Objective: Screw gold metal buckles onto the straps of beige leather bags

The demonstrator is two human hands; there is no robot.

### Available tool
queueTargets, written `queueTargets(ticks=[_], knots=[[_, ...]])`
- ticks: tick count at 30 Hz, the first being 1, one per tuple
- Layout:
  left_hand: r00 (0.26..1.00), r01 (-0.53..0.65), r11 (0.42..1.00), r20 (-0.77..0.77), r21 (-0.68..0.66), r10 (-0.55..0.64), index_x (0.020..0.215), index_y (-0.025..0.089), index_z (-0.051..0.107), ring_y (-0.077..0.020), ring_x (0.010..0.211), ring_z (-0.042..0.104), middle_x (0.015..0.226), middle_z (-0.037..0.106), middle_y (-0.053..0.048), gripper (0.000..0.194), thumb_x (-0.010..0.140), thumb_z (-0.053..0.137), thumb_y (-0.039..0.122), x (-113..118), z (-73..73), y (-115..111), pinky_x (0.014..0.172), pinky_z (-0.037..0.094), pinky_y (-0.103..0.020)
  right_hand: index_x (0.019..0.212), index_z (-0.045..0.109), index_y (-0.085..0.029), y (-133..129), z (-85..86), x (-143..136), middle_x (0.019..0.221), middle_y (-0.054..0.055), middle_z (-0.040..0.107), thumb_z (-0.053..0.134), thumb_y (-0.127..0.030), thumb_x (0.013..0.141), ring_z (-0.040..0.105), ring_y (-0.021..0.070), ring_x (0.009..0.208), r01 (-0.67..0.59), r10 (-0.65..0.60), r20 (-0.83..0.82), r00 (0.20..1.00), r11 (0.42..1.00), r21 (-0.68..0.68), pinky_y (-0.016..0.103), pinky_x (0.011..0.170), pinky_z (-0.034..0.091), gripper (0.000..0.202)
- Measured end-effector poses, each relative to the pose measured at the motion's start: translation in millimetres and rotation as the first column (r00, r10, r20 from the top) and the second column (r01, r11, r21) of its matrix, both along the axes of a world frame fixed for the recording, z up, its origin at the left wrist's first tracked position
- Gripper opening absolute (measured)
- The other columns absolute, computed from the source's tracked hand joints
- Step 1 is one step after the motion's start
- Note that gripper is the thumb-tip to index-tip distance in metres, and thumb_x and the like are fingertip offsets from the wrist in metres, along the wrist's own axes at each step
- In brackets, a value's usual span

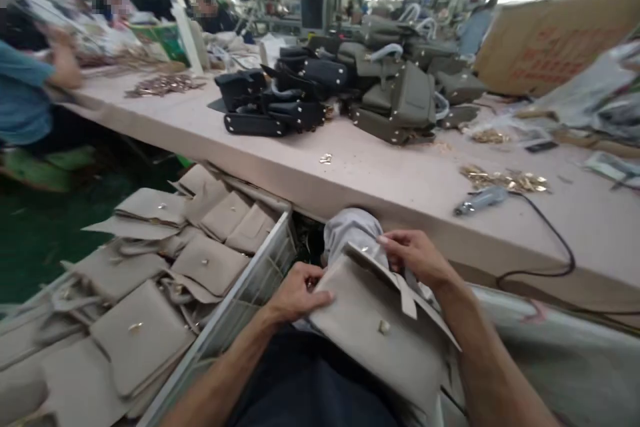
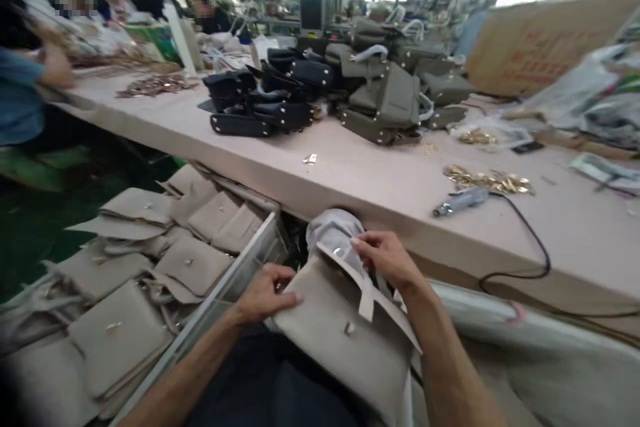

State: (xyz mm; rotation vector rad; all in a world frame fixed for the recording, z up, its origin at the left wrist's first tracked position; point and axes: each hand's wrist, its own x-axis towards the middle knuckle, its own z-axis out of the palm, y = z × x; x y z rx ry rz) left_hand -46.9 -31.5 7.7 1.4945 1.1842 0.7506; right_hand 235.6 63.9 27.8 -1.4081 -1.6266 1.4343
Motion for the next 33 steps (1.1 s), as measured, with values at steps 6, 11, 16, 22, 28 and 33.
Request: queueTargets(ticks=[6,11,16,22,28,33], knots=[[0.944,-0.227,0.905,0.147,-0.36,0.295,0.075,0.011,0.072,-0.0124,0.053,0.049,0.062,0.06,-0.002,0.049,0.063,0.082,0.057,-7,-46.2,-40,0.049,0.033,-0.021,0.1,0.078,-0.016,-35,9.9,27,0.096,0.008,0.073,0.066,-0.063,0.094,0.066,0.022,0.094,0.102,-0.109,0.028,0.994,0.978,0.18,0.03,0.085,0.053,0.049],[0.9,-0.321,0.859,0.154,-0.398,0.408,0.074,0.011,0.072,-0.0124,0.052,0.051,0.061,0.062,-0.002,0.047,0.062,0.085,0.055,-6,-54.0,-42,0.049,0.034,-0.021,0.105,0.079,-0.019,-70,24.4,12,0.09,0.007,0.072,0.069,-0.055,0.094,0.065,0.0193,0.081,0.186,-0.233,0.096,0.968,0.919,0.348,0.027,0.072,0.053,0.04],[0.93,-0.232,0.871,0.163,-0.434,0.33,0.081,0.01,0.074,-0.0152,0.056,0.057,0.068,0.068,-0.005,0.05,0.064,0.085,0.056,-10,-54.3,-28,0.052,0.038,-0.022,0.118,0.077,-0.016,-68,3.5,1,0.079,0.007,0.071,0.069,-0.056,0.094,0.059,0.015,0.058,0.32,-0.307,-0.104,0.946,0.937,0.141,0.026,0.052,0.049,0.047],[0.963,-0.21,0.911,0.088,-0.354,0.256,0.091,0.009,0.076,-0.015,0.059,0.056,0.076,0.071,-0.007,0.048,0.072,0.081,0.053,-10,-52.1,-16,0.055,0.039,-0.023,0.098,0.08,-0.019,-67,-13.6,-3,0.083,0.006,0.071,0.084,-0.041,0.084,0.064,0.0173,0.073,0.341,-0.304,-0.236,0.923,0.93,0.135,0.028,0.067,0.054,0.026],[0.829,-0.552,0.826,-0.029,0.11,0.558,0.112,0.015,0.072,-0.0099,0.058,0.044,0.081,0.066,-0.002,0.038,0.084,0.077,0.039,17,-15.5,-2,0.058,0.038,-0.023,0.12,0.076,-0.024,-77,-27.4,-6,0.091,0.005,0.07,0.083,-0.033,0.086,0.064,0.0165,0.076,0.321,-0.268,-0.293,0.918,0.936,0.148,0.029,0.071,0.055,0.036],[0.862,-0.186,0.912,0.384,-0.365,0.33,0.1,0.009,0.074,-0.0068,0.05,0.041,0.066,0.061,-0.001,0.041,0.08,0.079,0.045,64,7.1,20,0.049,0.028,-0.02,0.1,0.079,-0.023,-79,-32.0,-6,0.087,0.004,0.068,0.079,-0.03,0.089,0.063,0.016,0.074,0.32,-0.239,-0.307,0.921,0.913,0.251,0.028,0.067,0.051,0.013]])
